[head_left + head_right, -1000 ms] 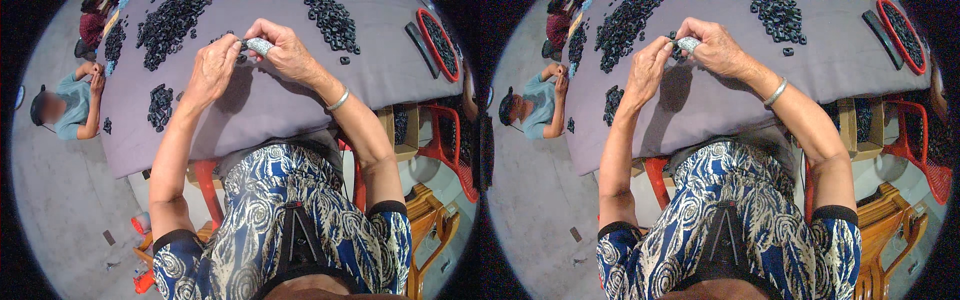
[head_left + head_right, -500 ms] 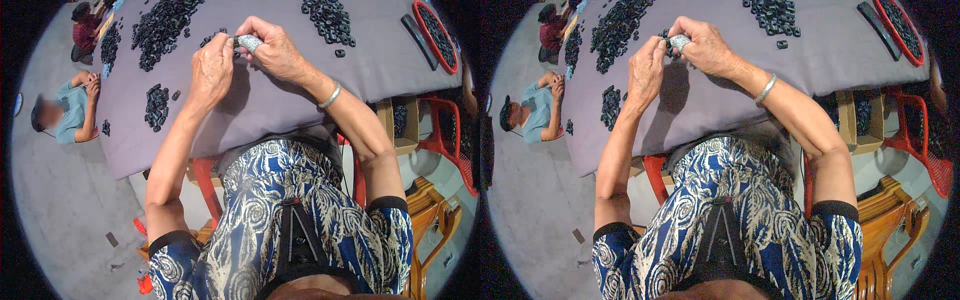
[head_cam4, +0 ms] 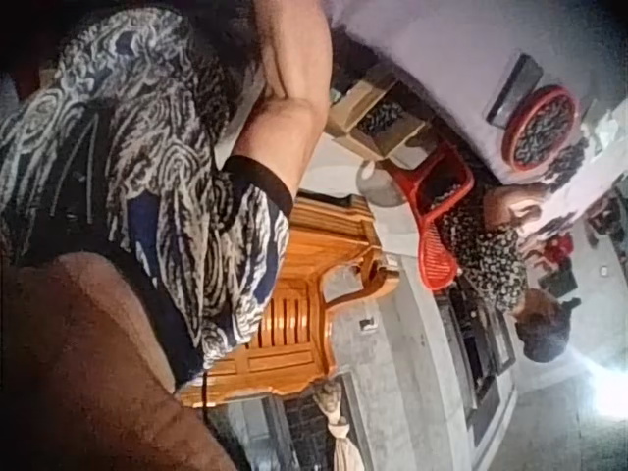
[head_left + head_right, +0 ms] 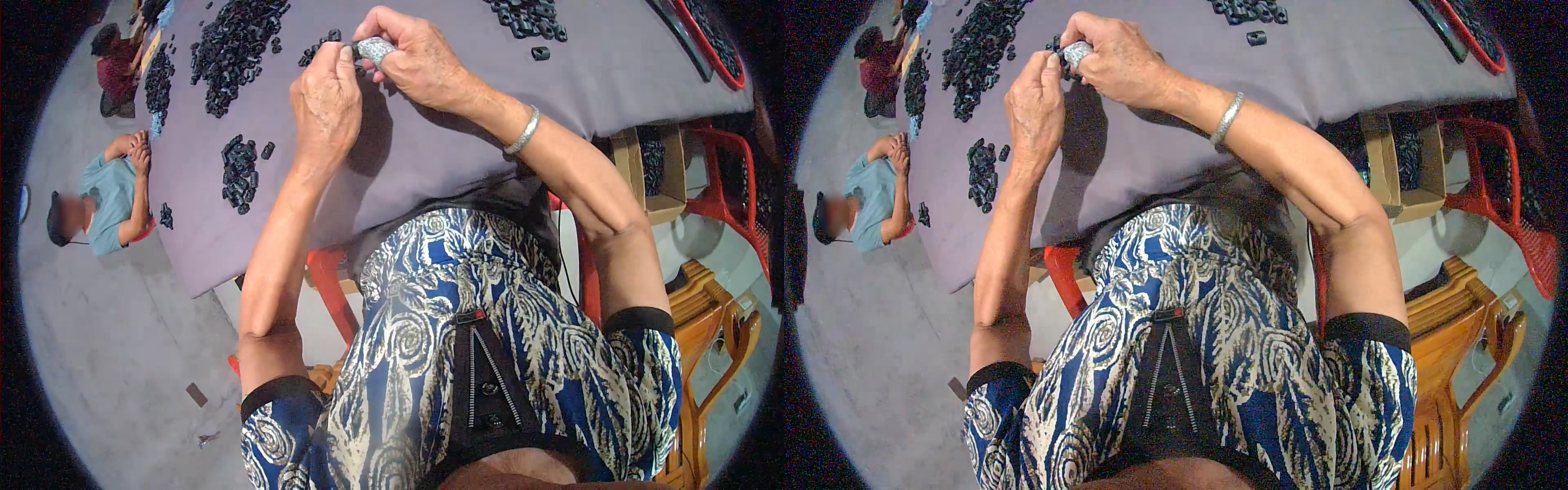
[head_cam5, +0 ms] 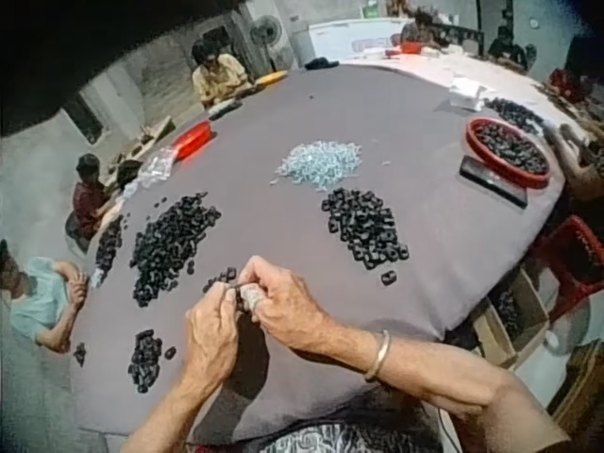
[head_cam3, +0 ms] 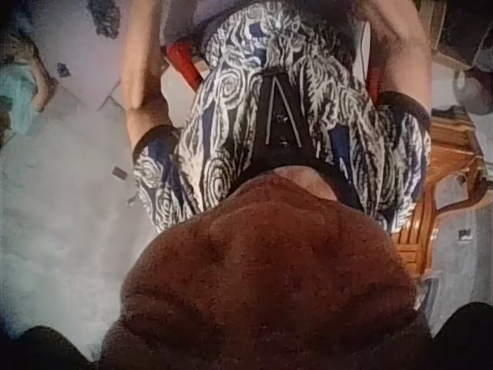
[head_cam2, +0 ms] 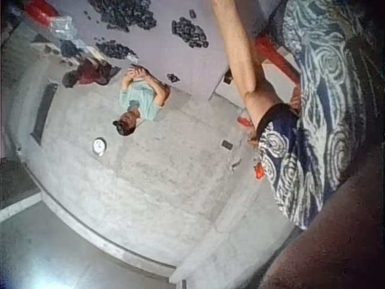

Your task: The person assembles small plastic components by fitting pieces together by hand and sorts the assembled parts across the table.

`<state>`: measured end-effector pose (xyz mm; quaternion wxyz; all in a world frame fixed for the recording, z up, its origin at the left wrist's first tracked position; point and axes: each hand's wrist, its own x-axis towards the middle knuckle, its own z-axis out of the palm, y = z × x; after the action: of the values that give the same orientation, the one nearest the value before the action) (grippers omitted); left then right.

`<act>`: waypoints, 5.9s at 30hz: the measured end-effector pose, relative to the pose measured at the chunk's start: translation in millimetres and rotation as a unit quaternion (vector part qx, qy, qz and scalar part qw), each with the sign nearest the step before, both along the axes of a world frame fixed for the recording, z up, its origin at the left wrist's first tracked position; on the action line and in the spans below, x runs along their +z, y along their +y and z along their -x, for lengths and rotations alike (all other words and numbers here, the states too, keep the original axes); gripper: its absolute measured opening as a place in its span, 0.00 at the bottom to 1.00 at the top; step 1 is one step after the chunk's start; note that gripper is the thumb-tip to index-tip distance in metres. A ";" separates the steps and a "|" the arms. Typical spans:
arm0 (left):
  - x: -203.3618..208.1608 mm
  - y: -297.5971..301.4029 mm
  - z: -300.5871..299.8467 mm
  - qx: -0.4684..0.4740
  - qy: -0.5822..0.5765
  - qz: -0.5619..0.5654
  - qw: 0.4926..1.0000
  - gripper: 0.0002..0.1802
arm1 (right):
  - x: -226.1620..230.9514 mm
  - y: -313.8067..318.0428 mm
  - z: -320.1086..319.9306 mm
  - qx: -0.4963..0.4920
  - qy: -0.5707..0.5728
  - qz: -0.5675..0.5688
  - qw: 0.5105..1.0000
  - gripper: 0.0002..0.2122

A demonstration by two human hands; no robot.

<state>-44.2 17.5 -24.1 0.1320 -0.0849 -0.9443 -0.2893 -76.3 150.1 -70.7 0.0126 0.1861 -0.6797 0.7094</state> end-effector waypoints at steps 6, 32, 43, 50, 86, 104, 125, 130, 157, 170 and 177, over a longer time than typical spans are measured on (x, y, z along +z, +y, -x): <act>-4.2 0.6 1.6 0.009 -0.008 0.014 1.000 0.13 | 12.1 6.2 -3.0 0.009 -0.004 0.014 1.000 0.04; -4.2 -11.0 10.6 -0.008 -0.066 -0.081 0.994 0.15 | 10.2 9.1 0.9 0.040 -0.043 -0.019 0.998 0.08; -2.1 3.3 0.8 0.030 0.001 0.027 0.999 0.12 | 7.9 11.7 6.3 0.056 -0.040 -0.027 0.997 0.08; -21.3 -3.9 15.0 0.020 -0.028 -0.079 0.996 0.13 | 6.2 13.4 8.8 0.045 -0.023 -0.040 0.998 0.08; -19.4 1.8 18.3 0.056 -0.135 -0.163 0.976 0.15 | 3.9 5.9 4.4 -0.008 -0.024 -0.019 0.999 0.05; -12.5 3.6 14.0 -0.010 0.032 -0.016 0.999 0.12 | -2.9 9.3 11.8 0.045 -0.077 0.043 0.995 0.05; -18.5 -4.8 7.3 -0.057 0.050 -0.002 0.997 0.11 | 9.1 13.7 6.1 0.087 -0.119 0.071 0.987 0.05; -17.6 -5.3 6.6 -0.062 0.046 0.000 0.997 0.11 | 3.9 13.2 8.6 0.113 -0.145 0.112 0.977 0.04; -14.1 -8.5 34.2 -0.128 0.073 0.181 0.972 0.07 | 12.9 21.5 14.5 0.084 -0.107 0.126 0.983 0.05; -4.5 4.2 29.1 -0.111 0.076 0.045 0.990 0.09 | 0.5 18.7 19.6 0.047 -0.073 0.092 0.992 0.05; -6.0 2.7 32.5 -0.067 0.002 -0.042 0.997 0.11 | -1.0 18.3 21.9 0.051 -0.065 0.080 0.993 0.05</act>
<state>-76.7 20.2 -30.1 0.1178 -0.1434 -0.9230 -0.3371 -98.3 168.4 -71.7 -0.0527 0.1724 -0.6095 0.7720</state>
